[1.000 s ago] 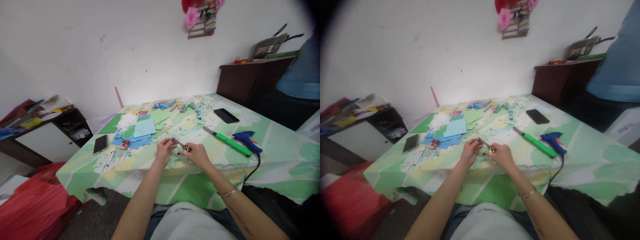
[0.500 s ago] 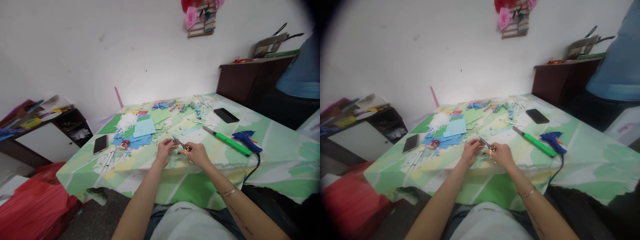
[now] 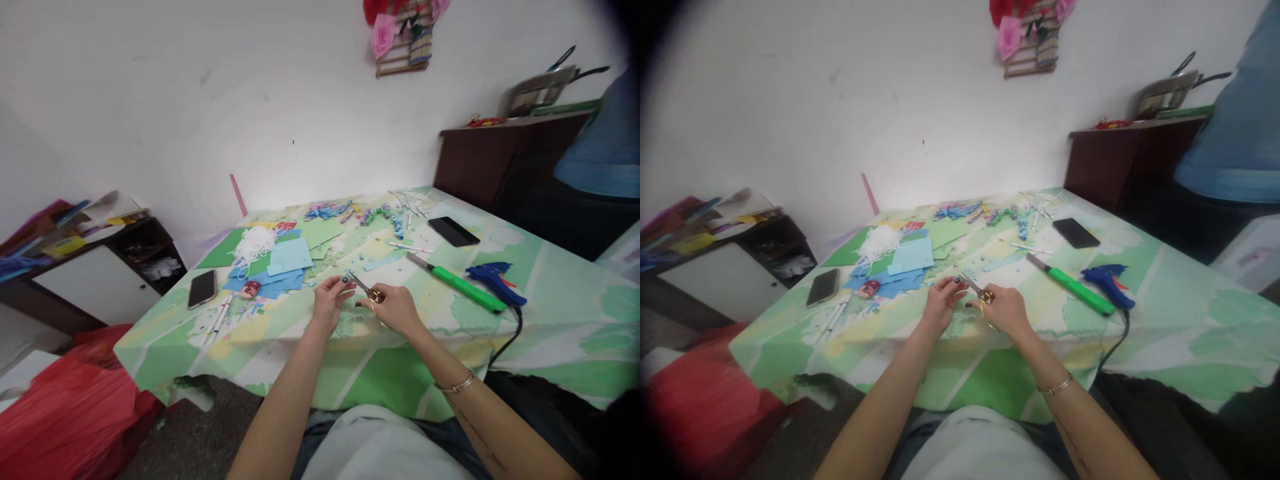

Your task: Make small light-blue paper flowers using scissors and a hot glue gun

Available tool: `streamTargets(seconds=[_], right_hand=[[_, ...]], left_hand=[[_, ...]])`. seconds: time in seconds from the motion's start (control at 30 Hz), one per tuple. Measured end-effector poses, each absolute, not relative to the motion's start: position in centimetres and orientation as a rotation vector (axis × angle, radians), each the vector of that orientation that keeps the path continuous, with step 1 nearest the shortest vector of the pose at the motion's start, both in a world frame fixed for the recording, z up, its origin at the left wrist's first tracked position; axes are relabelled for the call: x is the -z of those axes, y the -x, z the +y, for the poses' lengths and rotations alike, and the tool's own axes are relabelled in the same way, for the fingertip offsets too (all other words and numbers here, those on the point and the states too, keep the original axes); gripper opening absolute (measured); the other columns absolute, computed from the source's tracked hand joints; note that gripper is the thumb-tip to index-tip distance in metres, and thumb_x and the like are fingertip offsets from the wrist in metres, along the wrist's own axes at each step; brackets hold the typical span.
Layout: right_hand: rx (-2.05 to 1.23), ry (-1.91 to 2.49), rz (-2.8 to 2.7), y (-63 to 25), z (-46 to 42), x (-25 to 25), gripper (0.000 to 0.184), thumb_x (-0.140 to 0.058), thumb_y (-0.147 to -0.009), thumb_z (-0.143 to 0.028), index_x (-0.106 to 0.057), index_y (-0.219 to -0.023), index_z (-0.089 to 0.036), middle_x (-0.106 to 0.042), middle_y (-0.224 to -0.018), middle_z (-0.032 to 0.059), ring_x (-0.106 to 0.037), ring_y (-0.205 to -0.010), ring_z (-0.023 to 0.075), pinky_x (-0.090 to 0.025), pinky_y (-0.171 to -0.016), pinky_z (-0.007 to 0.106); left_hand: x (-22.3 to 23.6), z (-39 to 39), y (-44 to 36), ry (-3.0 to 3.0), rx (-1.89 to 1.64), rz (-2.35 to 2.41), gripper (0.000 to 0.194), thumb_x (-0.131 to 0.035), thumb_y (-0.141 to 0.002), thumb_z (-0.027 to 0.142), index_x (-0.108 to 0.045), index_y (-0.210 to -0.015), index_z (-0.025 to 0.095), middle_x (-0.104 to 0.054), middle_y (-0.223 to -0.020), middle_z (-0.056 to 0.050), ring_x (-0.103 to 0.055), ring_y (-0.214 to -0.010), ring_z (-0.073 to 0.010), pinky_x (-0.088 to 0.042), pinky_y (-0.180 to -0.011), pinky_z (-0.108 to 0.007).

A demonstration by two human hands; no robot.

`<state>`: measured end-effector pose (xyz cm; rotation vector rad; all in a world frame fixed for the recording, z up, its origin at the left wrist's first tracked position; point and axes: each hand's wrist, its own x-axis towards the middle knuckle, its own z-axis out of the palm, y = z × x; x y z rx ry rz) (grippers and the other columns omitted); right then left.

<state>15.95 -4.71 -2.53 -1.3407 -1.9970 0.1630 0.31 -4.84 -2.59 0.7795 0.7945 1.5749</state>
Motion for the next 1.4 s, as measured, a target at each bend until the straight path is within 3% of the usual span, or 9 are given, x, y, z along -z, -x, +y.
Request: streamTargets(seconds=[1.07, 1.4], right_hand=[[-0.107, 1.325, -2.068, -15.95, -4.47, 2.9, 0.038, -0.052, -0.072, -0.053, -0.057, -0.057, -0.019, -0.06, -0.051, 0.003, -0.051, -0.047, 0.0136, -0.025, -0.048, 0.023], [-0.153, 1.341, -2.093, -15.92, -4.61, 2.67, 0.038, -0.053, -0.07, -0.054, -0.056, -0.056, -0.019, -0.06, -0.051, 0.0022, -0.051, -0.049, 0.0135, -0.026, -0.049, 0.023]], left_hand=[[3.01, -4.66, -0.24, -0.792, -1.588, 0.81, 0.022, -0.072, -0.06, 0.022, -0.058, -0.074, 0.013, -0.064, -0.07, -0.003, -0.063, -0.066, -0.0144, -0.048, -0.06, -0.025], [2.99, -4.4, -0.19, -0.745, -1.753, 0.765, 0.021, -0.073, -0.057, 0.015, -0.058, -0.071, 0.014, -0.059, -0.068, 0.002, -0.059, -0.064, -0.0076, -0.047, -0.066, -0.021]])
